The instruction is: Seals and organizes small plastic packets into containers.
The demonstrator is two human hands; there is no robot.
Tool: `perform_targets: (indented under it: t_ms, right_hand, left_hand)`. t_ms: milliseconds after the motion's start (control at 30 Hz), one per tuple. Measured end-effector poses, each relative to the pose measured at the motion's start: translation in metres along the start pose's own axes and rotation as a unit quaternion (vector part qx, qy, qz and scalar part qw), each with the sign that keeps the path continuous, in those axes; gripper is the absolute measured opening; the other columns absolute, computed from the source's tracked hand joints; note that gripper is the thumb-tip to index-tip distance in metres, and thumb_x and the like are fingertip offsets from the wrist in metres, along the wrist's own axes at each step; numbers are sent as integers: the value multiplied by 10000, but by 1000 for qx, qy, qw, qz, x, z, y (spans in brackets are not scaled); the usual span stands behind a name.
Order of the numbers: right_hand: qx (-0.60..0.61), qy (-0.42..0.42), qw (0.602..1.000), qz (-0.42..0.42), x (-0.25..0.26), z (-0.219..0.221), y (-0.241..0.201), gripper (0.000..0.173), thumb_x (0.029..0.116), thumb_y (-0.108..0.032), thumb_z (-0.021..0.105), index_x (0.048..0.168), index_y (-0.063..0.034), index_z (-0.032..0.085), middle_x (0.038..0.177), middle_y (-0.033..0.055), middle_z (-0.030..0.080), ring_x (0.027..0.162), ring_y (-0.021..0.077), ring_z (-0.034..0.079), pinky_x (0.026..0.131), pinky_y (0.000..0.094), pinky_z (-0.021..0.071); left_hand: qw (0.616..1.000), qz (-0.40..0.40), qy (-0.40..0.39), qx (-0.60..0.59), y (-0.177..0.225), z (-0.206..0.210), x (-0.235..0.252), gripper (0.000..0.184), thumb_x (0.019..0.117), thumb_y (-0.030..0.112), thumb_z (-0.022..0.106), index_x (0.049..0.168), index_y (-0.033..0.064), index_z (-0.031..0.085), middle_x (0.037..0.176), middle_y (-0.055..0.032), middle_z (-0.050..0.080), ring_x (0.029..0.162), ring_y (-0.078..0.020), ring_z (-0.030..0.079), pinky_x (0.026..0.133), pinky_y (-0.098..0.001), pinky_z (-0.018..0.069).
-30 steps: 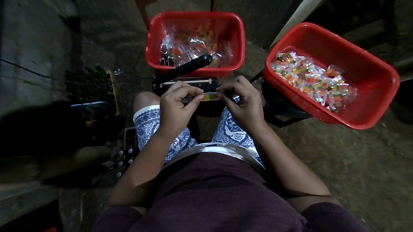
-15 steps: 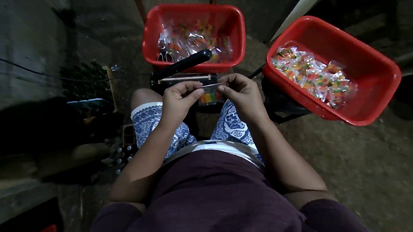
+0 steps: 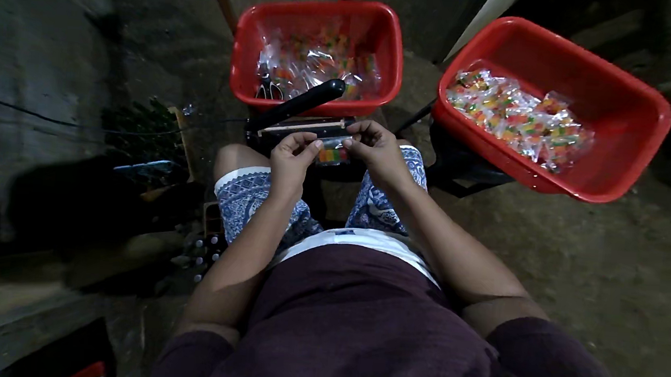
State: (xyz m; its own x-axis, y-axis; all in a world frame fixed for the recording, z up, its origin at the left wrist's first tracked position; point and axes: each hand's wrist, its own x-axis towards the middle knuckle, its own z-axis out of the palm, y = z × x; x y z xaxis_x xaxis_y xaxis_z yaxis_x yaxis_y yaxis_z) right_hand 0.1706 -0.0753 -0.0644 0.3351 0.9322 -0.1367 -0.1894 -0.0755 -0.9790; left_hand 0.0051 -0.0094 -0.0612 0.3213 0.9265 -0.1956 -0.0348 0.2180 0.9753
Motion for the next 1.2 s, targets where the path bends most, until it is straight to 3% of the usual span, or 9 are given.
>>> perform_targets:
  t_ms: [133,333,467,600,733,867,967,1067,1200]
  right_hand:
    - [-17,8,999,46,25,3,33,244,943,18,666,1175,34,594,874,47,618,735,91,625,726,272,577]
    - [-81,21,994,64,55,7,65,223,937,-16,696,1132,65,625,973,132,667,800,157,670,765,331,596]
    - [-115,-7,989,90,64,0,67,223,951,-37,697,1144,61,643,1010,142,680,849,157,678,812,338,590]
    - [-132,-25,985,108,75,-3,69,158,961,-30,672,1090,61,661,1001,149,691,853,178,692,825,367,596]
    - [-176,-37,977,115,87,-1,71,165,956,-28,683,1108,37,684,1052,160,702,923,211,693,887,409,573]
    - [-174,-66,976,117,91,2,75,180,954,-36,695,1118,36,680,1047,155,697,906,194,695,862,389,588]
    - [-161,-72,977,119,93,2,75,163,954,-18,690,1104,42,673,1029,151,692,881,186,702,832,377,607]
    - [-162,-81,978,107,95,-1,76,151,953,-15,690,1091,43,680,1016,142,697,874,170,698,835,360,601]
    - [-184,-92,975,82,96,-5,75,150,967,-37,681,1098,35,688,1022,136,702,886,163,694,854,361,592]
  left_hand:
    - [996,-82,35,-13,-27,-3,21,170,976,27,657,1142,-1,634,908,-47,659,802,-103,650,776,-277,579]
    - [988,-146,46,29,-52,-7,48,238,1005,72,635,1220,-29,630,1041,-116,646,897,-155,637,833,-323,563]
    - [986,-155,46,43,-56,-5,60,190,1013,86,629,1167,-25,640,981,-100,643,850,-145,637,807,-314,569]
    - [986,-149,42,58,-56,-2,68,179,1019,87,619,1150,-34,631,1005,-117,640,879,-157,636,822,-332,568]
    - [985,-146,46,77,-61,-3,76,201,1033,95,600,1175,-47,617,1027,-134,630,900,-164,623,836,-335,555]
    - [984,-155,55,67,-63,-3,78,247,1050,115,574,1233,-51,590,1071,-159,617,901,-176,629,822,-342,566]
    - [984,-171,30,34,-56,-4,74,229,1040,126,598,1233,8,565,1097,-112,645,901,-150,651,801,-320,571]
    - [986,-163,17,19,-59,-5,79,230,968,40,678,1173,-5,584,1006,-88,641,837,-124,654,768,-295,587]
    - [986,-164,21,21,-64,-3,85,177,959,13,676,1119,-22,611,961,-81,658,808,-113,650,753,-284,580]
